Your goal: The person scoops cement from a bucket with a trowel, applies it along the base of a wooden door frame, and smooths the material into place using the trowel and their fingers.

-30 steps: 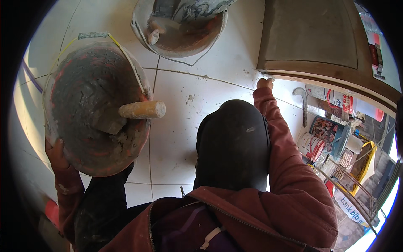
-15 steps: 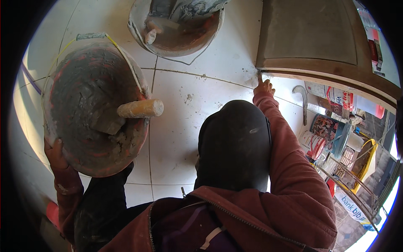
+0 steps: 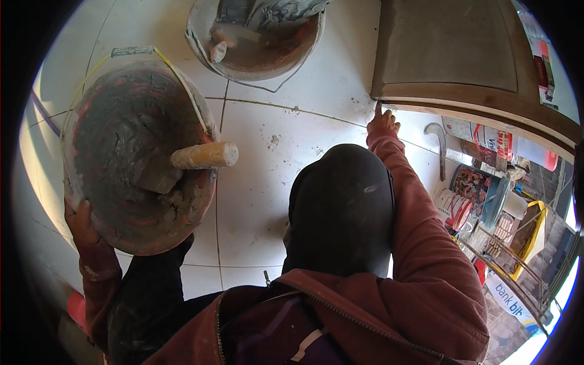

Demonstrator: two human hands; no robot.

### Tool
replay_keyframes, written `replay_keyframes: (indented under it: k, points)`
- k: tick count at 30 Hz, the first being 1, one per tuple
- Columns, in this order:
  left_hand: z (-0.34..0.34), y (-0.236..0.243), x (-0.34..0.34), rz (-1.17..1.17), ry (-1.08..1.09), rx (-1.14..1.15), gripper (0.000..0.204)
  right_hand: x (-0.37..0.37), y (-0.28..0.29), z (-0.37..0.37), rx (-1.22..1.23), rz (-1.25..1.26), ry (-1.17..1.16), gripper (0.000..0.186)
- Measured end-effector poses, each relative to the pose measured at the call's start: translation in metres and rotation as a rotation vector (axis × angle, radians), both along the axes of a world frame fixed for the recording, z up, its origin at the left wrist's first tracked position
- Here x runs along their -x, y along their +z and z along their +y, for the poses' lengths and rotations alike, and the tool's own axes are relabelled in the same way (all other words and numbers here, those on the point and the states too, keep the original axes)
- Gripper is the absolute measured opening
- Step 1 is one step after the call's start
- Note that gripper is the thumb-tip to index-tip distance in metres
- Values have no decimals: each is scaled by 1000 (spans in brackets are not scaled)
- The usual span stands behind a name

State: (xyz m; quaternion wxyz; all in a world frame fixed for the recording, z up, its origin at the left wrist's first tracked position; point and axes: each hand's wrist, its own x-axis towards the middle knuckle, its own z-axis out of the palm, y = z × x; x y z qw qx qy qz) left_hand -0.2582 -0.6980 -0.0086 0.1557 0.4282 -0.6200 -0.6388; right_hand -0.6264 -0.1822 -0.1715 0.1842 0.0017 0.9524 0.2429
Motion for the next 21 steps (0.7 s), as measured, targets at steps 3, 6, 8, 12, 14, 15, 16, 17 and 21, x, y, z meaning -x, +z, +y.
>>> replay_keyframes:
  k: [3,6,8,12,14,15,16,17,21]
  points:
    - [-1,-2,-1,-30,-17,36,55,-6,7,5,27,77,41,54]
    - [-1,-2,-2,-29,-21,41,55,-17,6,7,112,83,4,57]
    - [-6,-5,-4,-34,-24,13,55,-17,-9,16,126,94,-8,57]
    - [0,-6,1,-28,-15,16,56,-8,-24,10,264,-15,-306,54]
    - [0,-2,1,-10,0,6,57,2,-39,10,294,41,-373,51]
    - [0,-2,1,-11,1,7,57,8,-40,8,363,35,-518,48]
    - [-1,-3,1,-14,12,23,57,10,-40,8,364,34,-517,48]
    - [-1,-3,0,-16,23,39,57,12,-40,7,338,14,-437,48]
    - [-10,-10,-8,-7,-10,60,57,9,-28,1,370,13,-307,51]
